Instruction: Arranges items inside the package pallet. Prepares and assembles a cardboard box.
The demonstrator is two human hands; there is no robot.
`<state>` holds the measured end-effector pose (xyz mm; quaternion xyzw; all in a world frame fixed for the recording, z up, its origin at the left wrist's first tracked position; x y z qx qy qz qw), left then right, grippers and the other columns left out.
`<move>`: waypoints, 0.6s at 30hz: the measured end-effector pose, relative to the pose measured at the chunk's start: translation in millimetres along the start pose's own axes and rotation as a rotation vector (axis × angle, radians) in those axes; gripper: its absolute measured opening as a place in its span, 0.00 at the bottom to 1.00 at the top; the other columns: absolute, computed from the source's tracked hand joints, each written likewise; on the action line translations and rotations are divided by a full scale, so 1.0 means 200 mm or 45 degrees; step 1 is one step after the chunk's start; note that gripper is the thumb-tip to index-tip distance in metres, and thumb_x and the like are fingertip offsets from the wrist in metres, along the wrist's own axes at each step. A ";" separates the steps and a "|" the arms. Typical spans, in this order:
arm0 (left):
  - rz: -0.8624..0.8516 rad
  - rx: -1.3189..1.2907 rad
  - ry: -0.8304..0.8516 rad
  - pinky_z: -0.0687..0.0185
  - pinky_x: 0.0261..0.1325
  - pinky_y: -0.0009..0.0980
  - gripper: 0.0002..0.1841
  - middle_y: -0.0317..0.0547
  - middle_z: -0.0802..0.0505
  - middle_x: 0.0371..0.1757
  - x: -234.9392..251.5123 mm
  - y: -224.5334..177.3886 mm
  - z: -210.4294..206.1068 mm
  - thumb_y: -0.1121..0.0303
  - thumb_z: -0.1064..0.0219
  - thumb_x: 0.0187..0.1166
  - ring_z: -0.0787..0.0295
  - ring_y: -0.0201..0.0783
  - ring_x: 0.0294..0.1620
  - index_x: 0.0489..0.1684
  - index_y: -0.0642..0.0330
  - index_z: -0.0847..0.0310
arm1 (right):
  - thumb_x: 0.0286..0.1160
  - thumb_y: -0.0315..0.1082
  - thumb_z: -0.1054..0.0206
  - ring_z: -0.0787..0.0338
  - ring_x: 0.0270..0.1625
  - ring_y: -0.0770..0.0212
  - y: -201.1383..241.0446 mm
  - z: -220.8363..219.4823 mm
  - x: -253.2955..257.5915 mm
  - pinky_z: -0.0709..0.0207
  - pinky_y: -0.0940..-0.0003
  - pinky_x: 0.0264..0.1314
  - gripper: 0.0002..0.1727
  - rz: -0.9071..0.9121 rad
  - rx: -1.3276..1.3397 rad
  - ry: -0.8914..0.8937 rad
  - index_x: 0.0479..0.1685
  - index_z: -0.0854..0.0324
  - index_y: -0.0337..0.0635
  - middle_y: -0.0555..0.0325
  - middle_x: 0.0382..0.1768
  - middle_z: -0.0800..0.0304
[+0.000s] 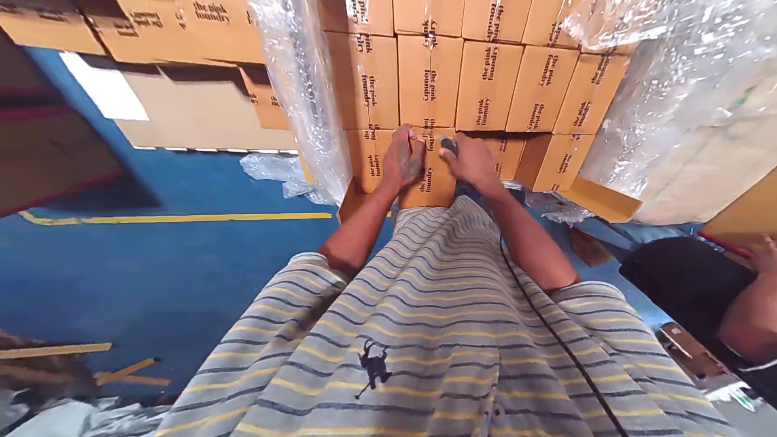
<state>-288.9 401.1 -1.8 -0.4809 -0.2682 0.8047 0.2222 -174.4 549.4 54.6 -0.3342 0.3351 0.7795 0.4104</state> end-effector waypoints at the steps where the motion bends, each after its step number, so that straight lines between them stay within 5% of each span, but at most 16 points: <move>1: -0.001 -0.011 -0.005 0.21 0.72 0.56 0.25 0.58 0.17 0.74 0.00 0.00 0.00 0.56 0.50 0.90 0.17 0.52 0.72 0.78 0.63 0.30 | 0.83 0.57 0.37 0.08 0.52 0.37 0.02 -0.05 0.00 0.18 0.34 0.51 0.27 -0.019 0.025 -0.008 0.60 0.17 0.41 0.40 0.45 0.08; 5: 0.000 -0.017 -0.019 0.22 0.75 0.52 0.26 0.56 0.16 0.73 0.00 0.01 0.00 0.54 0.53 0.92 0.17 0.49 0.73 0.80 0.62 0.31 | 0.84 0.57 0.39 0.07 0.53 0.42 0.10 -0.13 0.02 0.18 0.38 0.51 0.24 -0.078 0.019 -0.041 0.55 0.14 0.46 0.45 0.45 0.07; 13: 0.040 -0.051 -0.037 0.23 0.75 0.53 0.26 0.57 0.16 0.73 -0.01 -0.01 0.01 0.55 0.55 0.93 0.17 0.50 0.73 0.81 0.62 0.31 | 0.88 0.43 0.44 0.07 0.53 0.38 0.26 -0.18 -0.11 0.16 0.38 0.47 0.19 -0.085 -0.217 0.009 0.50 0.12 0.38 0.40 0.47 0.07; 15: 0.113 -0.030 -0.099 0.20 0.72 0.53 0.29 0.56 0.14 0.69 -0.04 -0.02 0.01 0.47 0.46 0.88 0.14 0.49 0.69 0.77 0.61 0.30 | 0.84 0.42 0.40 0.08 0.55 0.36 0.21 -0.24 -0.21 0.18 0.35 0.48 0.17 -0.020 -0.268 0.219 0.48 0.11 0.38 0.39 0.48 0.07; 18: 0.279 0.078 -0.208 0.18 0.68 0.56 0.44 0.55 0.13 0.68 -0.01 -0.04 0.02 0.35 0.24 0.65 0.13 0.52 0.66 0.75 0.60 0.28 | 0.83 0.48 0.39 0.08 0.54 0.37 0.09 -0.26 -0.24 0.19 0.34 0.47 0.20 0.016 -0.168 0.369 0.51 0.13 0.40 0.39 0.47 0.08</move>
Point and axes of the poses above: each hand's wrist, its own x-axis towards the middle knuckle, its own z-axis out of the back of the hand, y = z × x, the point moved 1 cm from there along x, towards the middle knuckle
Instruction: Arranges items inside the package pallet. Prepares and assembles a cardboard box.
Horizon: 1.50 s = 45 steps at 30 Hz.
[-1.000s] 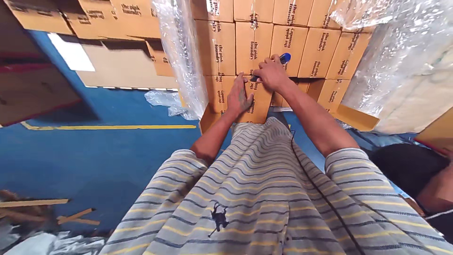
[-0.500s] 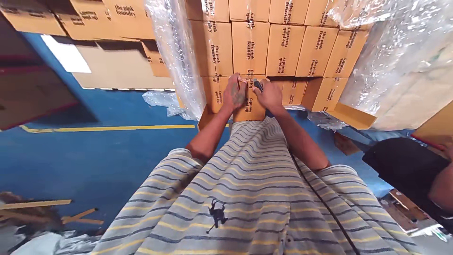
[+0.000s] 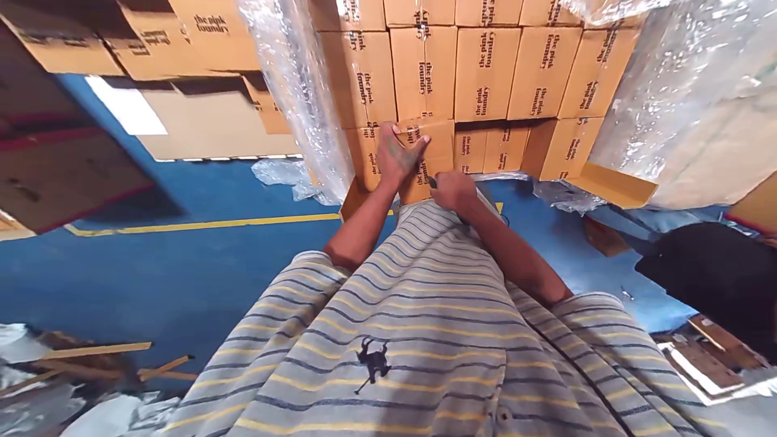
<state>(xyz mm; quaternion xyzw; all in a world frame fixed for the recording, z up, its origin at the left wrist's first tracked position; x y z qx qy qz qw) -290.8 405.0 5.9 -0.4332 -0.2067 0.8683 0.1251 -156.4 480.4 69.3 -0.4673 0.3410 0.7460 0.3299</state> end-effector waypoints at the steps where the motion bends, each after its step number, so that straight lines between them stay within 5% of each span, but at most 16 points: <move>1: 0.041 0.013 -0.017 0.18 0.69 0.57 0.46 0.56 0.13 0.69 0.00 0.01 0.00 0.36 0.22 0.62 0.13 0.53 0.67 0.76 0.60 0.28 | 0.86 0.50 0.41 0.08 0.55 0.38 -0.05 -0.01 0.02 0.18 0.34 0.50 0.22 0.034 0.149 -0.006 0.57 0.16 0.40 0.39 0.48 0.09; 4: 0.004 -0.152 -0.031 0.20 0.72 0.52 0.42 0.56 0.13 0.68 0.02 0.06 0.02 0.49 0.18 0.59 0.15 0.49 0.69 0.74 0.63 0.26 | 0.93 0.47 0.48 0.10 0.56 0.40 -0.16 -0.05 0.17 0.20 0.36 0.60 0.24 0.109 0.626 -0.122 0.72 0.24 0.38 0.38 0.52 0.11; 7: -0.157 -0.424 0.031 0.20 0.74 0.42 0.31 0.52 0.15 0.75 0.04 0.17 0.05 0.60 0.21 0.62 0.17 0.41 0.73 0.62 0.66 0.26 | 0.94 0.47 0.51 0.10 0.62 0.37 -0.14 -0.01 0.26 0.22 0.33 0.66 0.25 0.050 0.639 -0.248 0.75 0.27 0.37 0.36 0.57 0.11; 9: -0.275 -0.592 0.148 0.21 0.72 0.39 0.19 0.54 0.21 0.81 0.02 0.23 0.09 0.67 0.32 0.70 0.20 0.39 0.75 0.56 0.68 0.24 | 0.93 0.48 0.50 0.12 0.64 0.37 -0.12 0.01 0.26 0.25 0.31 0.68 0.26 0.006 0.634 -0.283 0.74 0.27 0.36 0.36 0.58 0.11; 11: -0.280 -0.753 0.277 0.16 0.64 0.40 0.22 0.50 0.23 0.83 -0.01 0.28 0.16 0.66 0.49 0.78 0.18 0.38 0.72 0.67 0.68 0.23 | 0.93 0.49 0.50 0.11 0.64 0.37 -0.13 0.02 0.27 0.24 0.32 0.67 0.26 -0.027 0.638 -0.325 0.73 0.27 0.37 0.36 0.57 0.10; 14: -0.142 -0.916 0.214 0.18 0.72 0.43 0.25 0.50 0.17 0.79 -0.03 0.37 0.18 0.66 0.59 0.85 0.17 0.42 0.74 0.72 0.68 0.22 | 0.93 0.48 0.49 0.09 0.58 0.40 -0.18 -0.03 0.24 0.20 0.36 0.62 0.24 0.009 0.742 -0.445 0.73 0.25 0.41 0.40 0.53 0.09; 19: -0.221 -0.863 -0.066 0.20 0.73 0.40 0.11 0.55 0.15 0.75 -0.10 0.41 0.09 0.70 0.48 0.83 0.16 0.41 0.73 0.49 0.70 0.23 | 0.94 0.48 0.51 0.07 0.54 0.41 -0.35 -0.34 0.07 0.17 0.40 0.60 0.26 -0.179 1.023 -0.688 0.75 0.27 0.36 0.38 0.51 0.09; 22: -0.174 -0.919 -0.167 0.17 0.69 0.40 0.07 0.55 0.14 0.73 -0.15 0.40 0.04 0.74 0.42 0.78 0.15 0.41 0.70 0.45 0.69 0.26 | 0.94 0.47 0.51 0.08 0.44 0.46 -0.48 -0.58 0.05 0.16 0.44 0.52 0.25 -0.178 1.131 -0.642 0.69 0.24 0.34 0.42 0.42 0.10; 26: -0.042 -0.954 -0.266 0.13 0.65 0.43 0.11 0.53 0.12 0.71 -0.21 0.43 -0.02 0.72 0.47 0.83 0.11 0.43 0.65 0.50 0.69 0.23 | 0.93 0.47 0.50 0.09 0.43 0.48 -0.52 -0.76 0.05 0.16 0.44 0.52 0.23 -0.058 1.165 -0.538 0.65 0.22 0.37 0.45 0.40 0.10; 31: 0.029 -0.892 -0.313 0.10 0.52 0.46 0.12 0.50 0.10 0.45 -0.19 0.46 -0.04 0.63 0.42 0.87 0.10 0.43 0.47 0.53 0.64 0.22 | 0.93 0.48 0.51 0.07 0.51 0.43 -0.47 -0.79 0.08 0.17 0.40 0.57 0.25 -0.101 1.178 -0.590 0.69 0.22 0.39 0.42 0.47 0.08; 39: 0.152 -0.679 -0.404 0.12 0.54 0.49 0.23 0.56 0.12 0.59 -0.24 0.38 -0.07 0.55 0.43 0.86 0.12 0.48 0.56 0.71 0.62 0.26 | 0.91 0.51 0.48 0.07 0.56 0.39 -0.21 -0.99 -0.06 0.17 0.35 0.54 0.24 0.115 0.764 -0.364 0.67 0.20 0.44 0.41 0.51 0.07; 45: 0.084 -0.602 -0.305 0.10 0.59 0.53 0.43 0.64 0.20 0.74 -0.45 0.41 -0.17 0.67 0.29 0.74 0.15 0.55 0.67 0.90 0.62 0.50 | 0.81 0.62 0.37 0.08 0.57 0.37 -0.64 -1.14 -0.10 0.18 0.32 0.59 0.33 -0.008 1.048 -0.577 0.71 0.21 0.43 0.38 0.53 0.08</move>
Point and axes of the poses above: each hand's wrist, its own x-axis towards the middle knuckle, its own z-axis out of the back of the hand, y = z × x, the point moved 1 cm from there along x, towards the middle knuckle
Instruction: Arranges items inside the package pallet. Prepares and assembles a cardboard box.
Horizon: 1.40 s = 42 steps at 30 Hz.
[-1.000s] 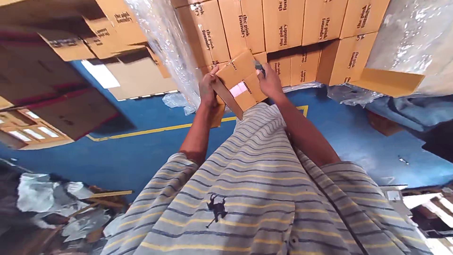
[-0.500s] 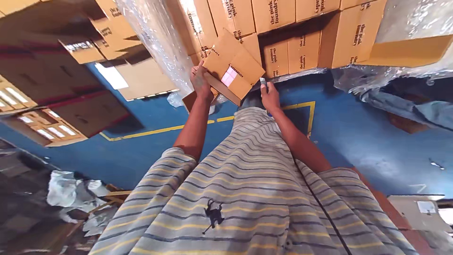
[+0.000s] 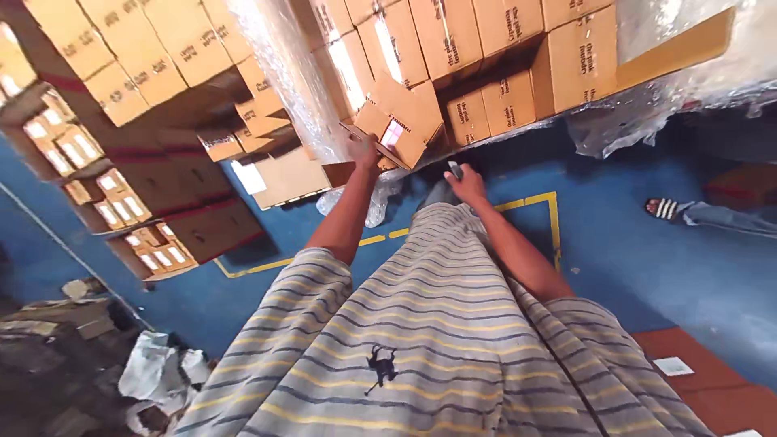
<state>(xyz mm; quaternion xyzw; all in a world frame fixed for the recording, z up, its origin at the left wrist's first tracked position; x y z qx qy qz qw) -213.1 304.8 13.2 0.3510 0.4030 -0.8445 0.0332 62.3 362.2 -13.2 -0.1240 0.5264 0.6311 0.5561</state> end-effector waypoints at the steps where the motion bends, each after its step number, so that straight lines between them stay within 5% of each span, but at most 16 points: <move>1: 0.025 0.055 0.074 0.11 0.61 0.54 0.40 0.65 0.20 0.74 -0.09 0.03 -0.04 0.68 0.31 0.76 0.16 0.56 0.68 0.89 0.65 0.47 | 0.81 0.60 0.35 0.09 0.59 0.37 -0.10 0.07 0.00 0.19 0.31 0.62 0.33 -0.035 0.061 -0.042 0.70 0.20 0.41 0.37 0.55 0.09; 5: 0.247 -0.117 0.196 0.09 0.58 0.53 0.26 0.69 0.23 0.75 -0.41 0.18 -0.16 0.68 0.45 0.89 0.14 0.59 0.65 0.83 0.70 0.40 | 0.88 0.56 0.40 0.09 0.42 0.46 -0.57 0.24 -0.08 0.15 0.45 0.50 0.30 -0.210 0.284 -0.121 0.69 0.21 0.36 0.39 0.47 0.10; 12: 0.084 0.163 0.444 0.16 0.65 0.56 0.27 0.69 0.22 0.76 -0.42 0.16 -0.07 0.65 0.42 0.91 0.17 0.59 0.69 0.84 0.72 0.40 | 0.88 0.50 0.40 0.08 0.49 0.40 -1.40 0.25 -0.58 0.17 0.41 0.58 0.28 -0.801 0.538 -0.434 0.69 0.20 0.33 0.34 0.52 0.10; 16: 0.285 0.240 0.628 0.10 0.50 0.49 0.29 0.65 0.14 0.67 -0.31 0.09 -0.05 0.50 0.52 0.94 0.09 0.54 0.52 0.84 0.64 0.40 | 0.87 0.52 0.39 0.08 0.50 0.43 -1.55 0.00 -0.81 0.17 0.43 0.56 0.28 -1.066 0.849 -0.600 0.66 0.19 0.34 0.36 0.52 0.10; 19: 0.334 0.246 0.639 0.10 0.45 0.43 0.22 0.65 0.11 0.56 -0.32 0.00 -0.10 0.63 0.54 0.93 0.08 0.48 0.43 0.76 0.70 0.36 | 0.86 0.49 0.37 0.11 0.61 0.38 -1.48 -0.27 -0.88 0.22 0.39 0.66 0.27 -1.096 1.057 -0.659 0.65 0.18 0.31 0.32 0.58 0.11; 23: 0.229 0.260 0.707 0.09 0.45 0.40 0.21 0.64 0.10 0.54 -0.39 -0.20 -0.07 0.66 0.52 0.92 0.07 0.46 0.42 0.75 0.73 0.36 | 0.88 0.49 0.39 0.09 0.49 0.41 -1.20 -0.62 -0.86 0.18 0.42 0.57 0.26 -1.052 1.234 -0.608 0.64 0.17 0.33 0.35 0.51 0.10; 26: 0.161 0.419 0.805 0.08 0.41 0.36 0.21 0.61 0.07 0.50 -0.38 -0.37 -0.02 0.65 0.51 0.93 0.05 0.43 0.39 0.74 0.72 0.36 | 0.87 0.49 0.37 0.11 0.63 0.38 -0.98 -0.69 -0.81 0.23 0.38 0.69 0.25 -1.071 1.226 -0.602 0.63 0.15 0.33 0.33 0.59 0.10; 28: 0.154 0.563 0.870 0.07 0.39 0.37 0.20 0.61 0.06 0.48 -0.39 -0.46 0.00 0.65 0.51 0.93 0.04 0.44 0.38 0.72 0.73 0.34 | 0.86 0.48 0.36 0.14 0.69 0.35 -0.89 -0.65 -0.80 0.26 0.36 0.72 0.25 -1.124 1.160 -0.641 0.65 0.16 0.33 0.32 0.63 0.12; 32: 0.030 0.890 1.060 0.06 0.39 0.42 0.19 0.63 0.05 0.46 -0.45 -0.60 0.00 0.69 0.48 0.91 0.03 0.49 0.38 0.74 0.74 0.35 | 0.81 0.57 0.34 0.09 0.60 0.38 -0.73 -0.44 -0.81 0.20 0.35 0.62 0.28 -1.173 1.006 -0.889 0.62 0.13 0.40 0.38 0.55 0.08; 35: -0.072 1.091 1.248 0.06 0.38 0.41 0.18 0.60 0.05 0.43 -0.55 -0.63 -0.07 0.70 0.47 0.91 0.03 0.46 0.36 0.72 0.74 0.34 | 0.80 0.59 0.33 0.08 0.58 0.44 -0.50 -0.12 -0.82 0.19 0.39 0.64 0.29 -0.876 0.912 -0.994 0.57 0.11 0.40 0.42 0.52 0.07; 37: -0.151 1.228 1.363 0.06 0.39 0.40 0.16 0.57 0.05 0.42 -0.62 -0.64 -0.13 0.70 0.45 0.90 0.04 0.43 0.36 0.67 0.74 0.29 | 0.74 0.65 0.31 0.11 0.65 0.47 -0.28 0.08 -0.78 0.20 0.43 0.71 0.34 -0.630 0.816 -0.971 0.60 0.12 0.42 0.44 0.60 0.10; 39: -0.218 1.356 1.486 0.06 0.40 0.39 0.16 0.56 0.05 0.40 -0.67 -0.64 -0.20 0.70 0.44 0.91 0.05 0.42 0.35 0.63 0.76 0.25 | 0.61 0.71 0.26 0.13 0.67 0.46 -0.04 0.22 -0.71 0.18 0.43 0.68 0.46 -0.499 0.711 -0.910 0.75 0.20 0.47 0.45 0.72 0.19; 42: -0.329 1.532 1.680 0.07 0.42 0.39 0.16 0.53 0.06 0.37 -0.70 -0.62 -0.29 0.67 0.44 0.91 0.06 0.40 0.34 0.59 0.74 0.22 | 0.54 0.68 0.21 0.08 0.57 0.40 0.19 0.31 -0.62 0.13 0.42 0.55 0.65 -0.502 0.504 -0.818 0.95 0.47 0.44 0.36 0.88 0.40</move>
Point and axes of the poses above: each hand's wrist, its own x-axis towards the middle knuckle, its own z-axis out of the back of the hand, y = z × x, the point moved 1 cm from there along x, towards the middle knuckle
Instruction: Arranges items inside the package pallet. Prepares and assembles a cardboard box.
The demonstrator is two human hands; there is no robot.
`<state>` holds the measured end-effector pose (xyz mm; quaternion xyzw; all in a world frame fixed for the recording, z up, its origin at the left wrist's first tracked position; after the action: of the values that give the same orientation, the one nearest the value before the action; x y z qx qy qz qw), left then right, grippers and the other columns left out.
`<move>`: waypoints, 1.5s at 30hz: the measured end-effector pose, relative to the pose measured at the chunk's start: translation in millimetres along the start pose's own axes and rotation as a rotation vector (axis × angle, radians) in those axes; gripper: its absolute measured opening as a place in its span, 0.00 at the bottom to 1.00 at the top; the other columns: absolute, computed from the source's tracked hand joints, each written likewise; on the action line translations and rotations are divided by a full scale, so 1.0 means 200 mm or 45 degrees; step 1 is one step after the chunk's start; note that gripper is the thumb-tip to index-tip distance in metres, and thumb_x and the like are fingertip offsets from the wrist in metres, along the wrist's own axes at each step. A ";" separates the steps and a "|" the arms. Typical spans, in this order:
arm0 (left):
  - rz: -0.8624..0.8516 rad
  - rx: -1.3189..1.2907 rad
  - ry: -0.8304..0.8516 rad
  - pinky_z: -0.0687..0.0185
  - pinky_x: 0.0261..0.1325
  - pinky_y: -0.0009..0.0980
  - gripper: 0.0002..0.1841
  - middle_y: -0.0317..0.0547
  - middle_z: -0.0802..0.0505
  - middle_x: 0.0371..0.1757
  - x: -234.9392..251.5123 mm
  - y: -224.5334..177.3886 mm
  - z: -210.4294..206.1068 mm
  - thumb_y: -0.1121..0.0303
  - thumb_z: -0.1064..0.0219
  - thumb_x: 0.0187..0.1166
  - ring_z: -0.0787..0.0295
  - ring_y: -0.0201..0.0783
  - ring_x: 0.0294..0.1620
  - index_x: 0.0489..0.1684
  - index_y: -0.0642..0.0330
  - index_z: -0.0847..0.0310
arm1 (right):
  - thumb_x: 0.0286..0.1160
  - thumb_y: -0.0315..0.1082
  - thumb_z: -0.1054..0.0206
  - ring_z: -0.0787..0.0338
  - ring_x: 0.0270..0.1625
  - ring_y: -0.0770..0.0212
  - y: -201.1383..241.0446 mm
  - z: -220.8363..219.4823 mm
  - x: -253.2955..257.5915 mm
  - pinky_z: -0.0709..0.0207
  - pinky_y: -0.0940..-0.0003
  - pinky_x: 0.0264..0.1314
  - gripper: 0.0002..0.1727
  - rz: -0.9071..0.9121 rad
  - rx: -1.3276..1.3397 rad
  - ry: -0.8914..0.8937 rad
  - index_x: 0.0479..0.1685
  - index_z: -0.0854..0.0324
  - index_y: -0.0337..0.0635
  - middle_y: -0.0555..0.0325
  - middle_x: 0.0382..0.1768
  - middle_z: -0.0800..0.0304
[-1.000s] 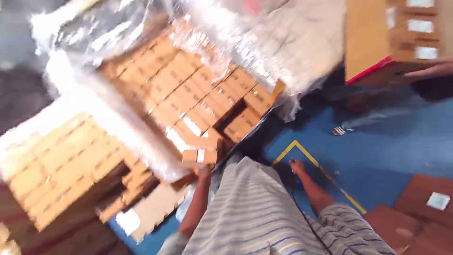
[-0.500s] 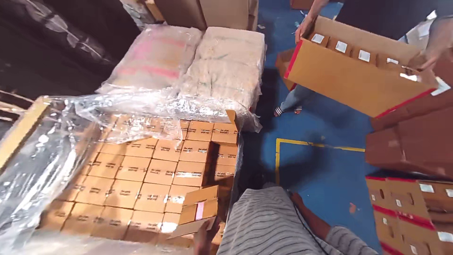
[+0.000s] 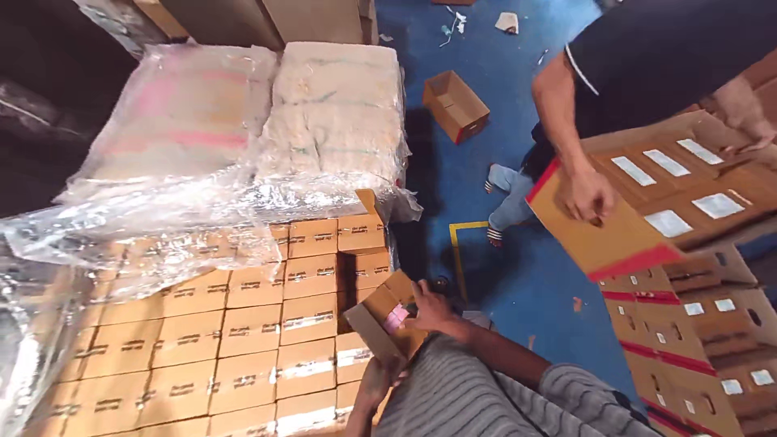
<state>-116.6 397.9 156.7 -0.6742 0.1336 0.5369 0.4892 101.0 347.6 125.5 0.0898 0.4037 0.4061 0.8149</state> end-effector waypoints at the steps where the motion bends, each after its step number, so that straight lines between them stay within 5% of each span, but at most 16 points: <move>1: -0.028 0.084 0.033 0.08 0.42 0.39 0.15 0.50 0.06 0.35 0.02 -0.01 -0.01 0.66 0.43 0.89 0.07 0.39 0.33 0.55 0.73 0.20 | 0.58 0.65 0.21 0.08 0.56 0.38 0.02 -0.01 0.01 0.13 0.41 0.54 0.65 0.003 -0.060 0.020 0.95 0.51 0.41 0.33 0.89 0.44; 3: -0.015 0.230 0.059 0.10 0.47 0.42 0.16 0.48 0.07 0.35 0.03 -0.02 -0.02 0.63 0.42 0.88 0.08 0.39 0.35 0.52 0.69 0.17 | 0.67 0.60 0.26 0.09 0.57 0.36 0.01 0.01 0.04 0.15 0.38 0.55 0.52 0.012 -0.149 0.057 0.88 0.38 0.38 0.31 0.82 0.32; 6: 0.049 0.386 0.012 0.12 0.58 0.51 0.19 0.56 0.05 0.44 0.07 -0.07 -0.03 0.59 0.40 0.87 0.06 0.47 0.46 0.56 0.70 0.17 | 0.73 0.55 0.32 0.09 0.58 0.37 -0.10 0.11 0.13 0.19 0.34 0.56 0.30 -0.031 -0.194 0.121 0.64 0.17 0.40 0.39 0.56 0.09; 12: 0.185 0.671 -0.122 0.23 0.71 0.64 0.25 0.67 0.10 0.61 0.05 -0.26 -0.15 0.53 0.41 0.88 0.14 0.63 0.67 0.64 0.69 0.17 | 0.81 0.54 0.37 0.10 0.64 0.40 -0.30 0.19 0.43 0.20 0.33 0.63 0.24 0.044 -0.257 0.436 0.60 0.13 0.43 0.41 0.59 0.09; 16: 0.138 0.496 -0.260 0.26 0.67 0.72 0.19 0.68 0.11 0.63 -0.07 -0.38 -0.32 0.62 0.33 0.82 0.16 0.68 0.68 0.61 0.69 0.15 | 0.82 0.47 0.32 0.10 0.60 0.33 -0.34 0.23 0.56 0.22 0.30 0.65 0.23 0.435 -0.416 0.493 0.54 0.11 0.32 0.31 0.53 0.08; 19: 0.219 0.257 -0.439 0.25 0.61 0.73 0.19 0.68 0.10 0.58 -0.10 -0.40 -0.49 0.59 0.32 0.82 0.15 0.68 0.64 0.52 0.69 0.12 | 0.83 0.48 0.32 0.11 0.56 0.27 -0.46 0.30 0.63 0.24 0.25 0.62 0.26 0.704 -0.505 0.552 0.50 0.13 0.25 0.25 0.47 0.10; 24: 0.319 -0.135 -0.698 0.23 0.57 0.72 0.15 0.68 0.09 0.54 -0.08 -0.29 -0.90 0.64 0.30 0.79 0.14 0.68 0.61 0.49 0.71 0.13 | 0.81 0.46 0.31 0.13 0.36 0.35 -0.57 0.37 0.73 0.23 0.31 0.46 0.26 0.955 -0.609 0.792 0.35 0.15 0.24 0.32 0.29 0.14; 33: 0.376 -0.629 -0.859 0.23 0.58 0.73 0.17 0.69 0.10 0.55 -0.14 -0.06 -1.18 0.63 0.34 0.79 0.14 0.68 0.61 0.50 0.72 0.15 | 0.80 0.45 0.31 0.09 0.48 0.31 -0.05 0.26 0.59 0.24 0.27 0.56 0.21 1.384 -1.126 0.855 0.36 0.11 0.31 0.32 0.37 0.09; 45: 0.358 -0.677 -0.745 0.23 0.59 0.72 0.17 0.70 0.10 0.57 -0.15 0.19 -1.49 0.64 0.33 0.77 0.14 0.69 0.63 0.53 0.72 0.16 | 0.82 0.42 0.34 0.08 0.49 0.29 -0.46 0.22 0.28 0.23 0.27 0.55 0.20 1.272 -1.165 0.755 0.38 0.11 0.28 0.29 0.39 0.08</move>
<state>23.2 129.6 146.1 -0.5713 -0.0636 0.7830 0.2375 206.8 337.8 78.5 -0.1993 0.3083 0.8635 0.3457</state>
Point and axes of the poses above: each hand's wrist, its own x-axis towards the middle knuckle, its own z-axis out of the back of the hand, y = z × x, the point moved 1 cm from there along x, towards the middle knuckle
